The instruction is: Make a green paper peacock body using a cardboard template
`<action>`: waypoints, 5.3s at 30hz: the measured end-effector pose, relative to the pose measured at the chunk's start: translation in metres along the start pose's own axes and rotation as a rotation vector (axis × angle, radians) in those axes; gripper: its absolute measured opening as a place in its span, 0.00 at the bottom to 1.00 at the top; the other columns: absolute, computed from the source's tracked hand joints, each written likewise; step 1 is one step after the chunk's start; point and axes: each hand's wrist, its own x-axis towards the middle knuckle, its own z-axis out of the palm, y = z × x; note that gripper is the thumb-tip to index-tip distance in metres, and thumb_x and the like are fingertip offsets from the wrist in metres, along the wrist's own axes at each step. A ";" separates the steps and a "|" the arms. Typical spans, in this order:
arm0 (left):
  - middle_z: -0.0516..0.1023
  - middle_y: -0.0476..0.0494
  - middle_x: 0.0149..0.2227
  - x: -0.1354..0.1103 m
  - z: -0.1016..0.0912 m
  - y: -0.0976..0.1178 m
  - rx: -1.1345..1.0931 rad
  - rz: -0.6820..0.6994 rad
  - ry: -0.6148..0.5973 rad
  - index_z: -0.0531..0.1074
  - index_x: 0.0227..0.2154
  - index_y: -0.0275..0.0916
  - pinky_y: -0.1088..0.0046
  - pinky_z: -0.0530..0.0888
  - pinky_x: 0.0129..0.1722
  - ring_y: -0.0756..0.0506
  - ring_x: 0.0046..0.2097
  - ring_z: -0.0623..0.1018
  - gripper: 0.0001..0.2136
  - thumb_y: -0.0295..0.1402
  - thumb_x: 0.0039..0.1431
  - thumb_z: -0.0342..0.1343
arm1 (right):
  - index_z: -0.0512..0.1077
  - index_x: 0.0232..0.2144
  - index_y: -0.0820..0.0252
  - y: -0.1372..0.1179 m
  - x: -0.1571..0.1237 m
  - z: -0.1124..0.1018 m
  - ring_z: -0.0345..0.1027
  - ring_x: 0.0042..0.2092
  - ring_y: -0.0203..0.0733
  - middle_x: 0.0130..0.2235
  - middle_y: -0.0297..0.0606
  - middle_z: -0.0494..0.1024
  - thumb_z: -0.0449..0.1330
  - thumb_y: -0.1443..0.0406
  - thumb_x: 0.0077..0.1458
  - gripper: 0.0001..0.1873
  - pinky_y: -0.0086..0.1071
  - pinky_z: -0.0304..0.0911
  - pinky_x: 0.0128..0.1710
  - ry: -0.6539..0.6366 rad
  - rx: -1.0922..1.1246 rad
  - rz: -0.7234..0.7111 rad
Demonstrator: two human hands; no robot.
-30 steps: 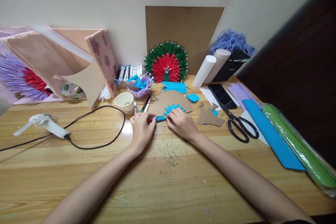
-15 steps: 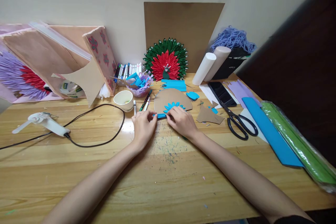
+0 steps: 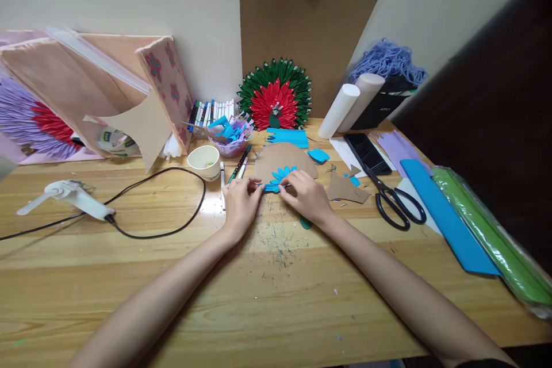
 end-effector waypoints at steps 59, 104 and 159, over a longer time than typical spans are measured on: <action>0.77 0.49 0.32 0.007 -0.006 0.000 0.117 0.344 -0.158 0.75 0.31 0.43 0.57 0.53 0.54 0.45 0.41 0.71 0.04 0.35 0.55 0.57 | 0.69 0.40 0.63 0.063 -0.027 -0.011 0.65 0.47 0.54 0.43 0.49 0.75 0.50 0.63 0.57 0.13 0.45 0.60 0.46 -0.008 0.037 0.394; 0.79 0.43 0.30 0.044 -0.059 0.000 0.417 0.252 -0.358 0.74 0.27 0.39 0.70 0.65 0.32 0.42 0.34 0.76 0.04 0.29 0.53 0.55 | 0.68 0.41 0.62 0.063 -0.028 -0.004 0.64 0.48 0.54 0.43 0.48 0.73 0.52 0.66 0.53 0.12 0.47 0.60 0.49 0.000 0.003 0.287; 0.71 0.48 0.27 -0.010 0.006 0.031 -0.662 -0.177 -0.485 0.67 0.31 0.35 0.76 0.67 0.28 0.50 0.29 0.72 0.11 0.35 0.48 0.61 | 0.70 0.30 0.59 -0.007 -0.023 -0.007 0.68 0.35 0.41 0.30 0.36 0.73 0.69 0.54 0.37 0.20 0.34 0.65 0.37 -0.045 1.225 0.687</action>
